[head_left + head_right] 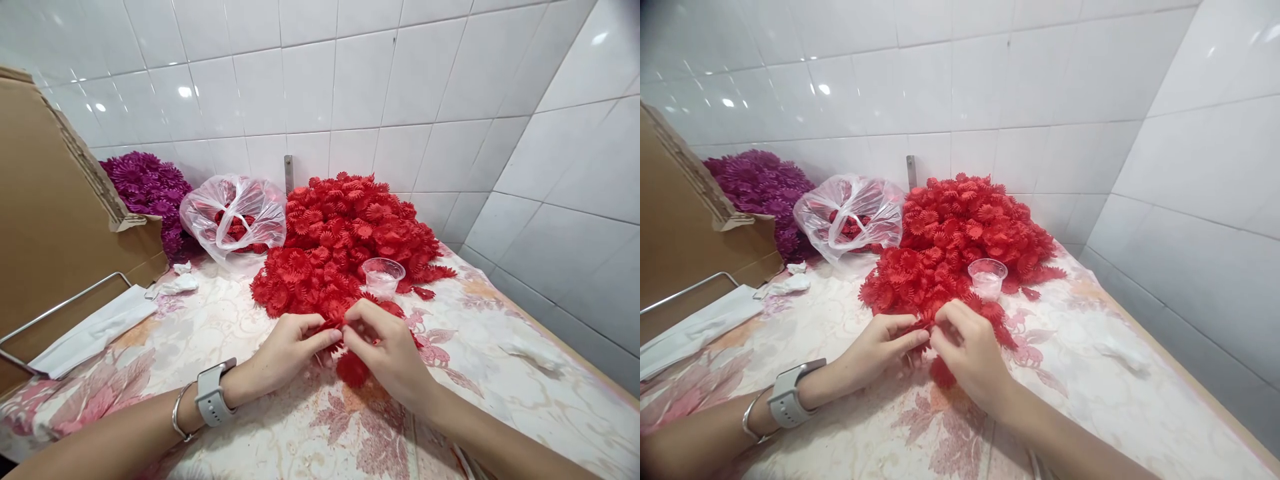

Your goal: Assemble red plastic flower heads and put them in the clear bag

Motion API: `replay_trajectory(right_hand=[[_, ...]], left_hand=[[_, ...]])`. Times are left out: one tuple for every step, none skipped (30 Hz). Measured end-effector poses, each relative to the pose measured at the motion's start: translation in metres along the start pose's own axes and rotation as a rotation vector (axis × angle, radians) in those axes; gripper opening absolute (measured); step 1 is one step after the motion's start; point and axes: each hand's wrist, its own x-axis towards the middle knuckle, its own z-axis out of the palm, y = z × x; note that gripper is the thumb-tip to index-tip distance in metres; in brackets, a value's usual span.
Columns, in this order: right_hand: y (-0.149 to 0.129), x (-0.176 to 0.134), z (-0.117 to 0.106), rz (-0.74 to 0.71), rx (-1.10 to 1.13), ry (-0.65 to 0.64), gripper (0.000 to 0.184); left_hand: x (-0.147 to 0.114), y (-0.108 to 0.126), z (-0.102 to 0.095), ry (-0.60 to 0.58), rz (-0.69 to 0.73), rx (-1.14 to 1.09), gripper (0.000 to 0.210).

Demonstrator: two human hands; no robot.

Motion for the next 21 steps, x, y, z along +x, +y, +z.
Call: replay_trajectory(right_hand=[[0.001,0.001,0.0,0.036,-0.002,0.046,0.013],[0.001,0.002,0.0,0.073,-0.001,0.091,0.014],[0.001,0.002,0.0,0.106,0.001,0.129,0.014],[0.001,0.002,0.001,0.134,0.005,0.159,0.014],[0.0,0.002,0.001,0.153,0.01,0.182,0.015],[-0.001,0.001,0.002,0.163,0.016,0.199,0.015],[-0.001,0.001,0.002,0.168,0.023,0.214,0.015],[-0.001,0.001,0.002,0.17,0.031,0.23,0.015],[0.0,0.001,0.002,0.17,0.039,0.259,0.015],[0.001,0.003,0.0,0.171,0.048,0.299,0.014],[0.004,0.004,-0.002,0.176,0.055,0.347,0.014],[0.006,0.006,-0.005,0.184,0.06,0.396,0.014],[0.008,0.008,-0.007,0.194,0.055,0.42,0.013],[0.01,0.009,-0.009,0.202,0.039,0.4,0.012],[0.011,0.01,-0.01,0.208,0.012,0.347,0.012],[0.012,0.011,-0.01,0.213,-0.023,0.275,0.014],[0.011,0.011,-0.01,0.216,-0.059,0.2,0.016],[0.01,0.01,-0.009,0.216,-0.09,0.138,0.017],[0.008,0.009,-0.008,0.209,-0.107,0.089,0.017],[0.006,0.008,-0.007,0.189,-0.107,0.053,0.015],[0.004,0.006,-0.005,0.157,-0.094,0.02,0.012]], left_hand=[[0.0,0.001,0.001,-0.014,-0.007,-0.012,0.028],[0.0,0.001,0.001,-0.021,-0.016,-0.023,0.028],[0.0,0.002,0.001,-0.021,-0.026,-0.029,0.028],[0.0,0.004,0.001,-0.018,-0.034,-0.031,0.027],[0.0,0.005,0.002,-0.015,-0.041,-0.035,0.027],[0.0,0.006,0.001,-0.014,-0.046,-0.046,0.027],[0.0,0.006,0.001,-0.016,-0.048,-0.065,0.026],[0.0,0.007,0.001,-0.019,-0.051,-0.087,0.026],[0.0,0.006,0.001,-0.019,-0.059,-0.11,0.025],[0.0,0.005,0.0,-0.014,-0.074,-0.132,0.024],[0.001,0.004,0.0,-0.002,-0.095,-0.153,0.024],[0.002,0.002,-0.001,0.016,-0.122,-0.171,0.024],[0.003,0.001,-0.002,0.035,-0.149,-0.19,0.025],[0.005,-0.001,-0.002,0.052,-0.17,-0.21,0.025],[0.007,-0.002,-0.003,0.065,-0.184,-0.23,0.025],[0.008,-0.003,-0.004,0.072,-0.191,-0.25,0.026],[0.009,-0.004,-0.005,0.074,-0.194,-0.266,0.026],[0.009,-0.004,-0.005,0.072,-0.189,-0.278,0.026],[0.01,-0.004,-0.005,0.07,-0.181,-0.281,0.026],[0.009,-0.003,-0.006,0.067,-0.174,-0.269,0.026],[0.009,-0.003,-0.006,0.066,-0.169,-0.249,0.026]])
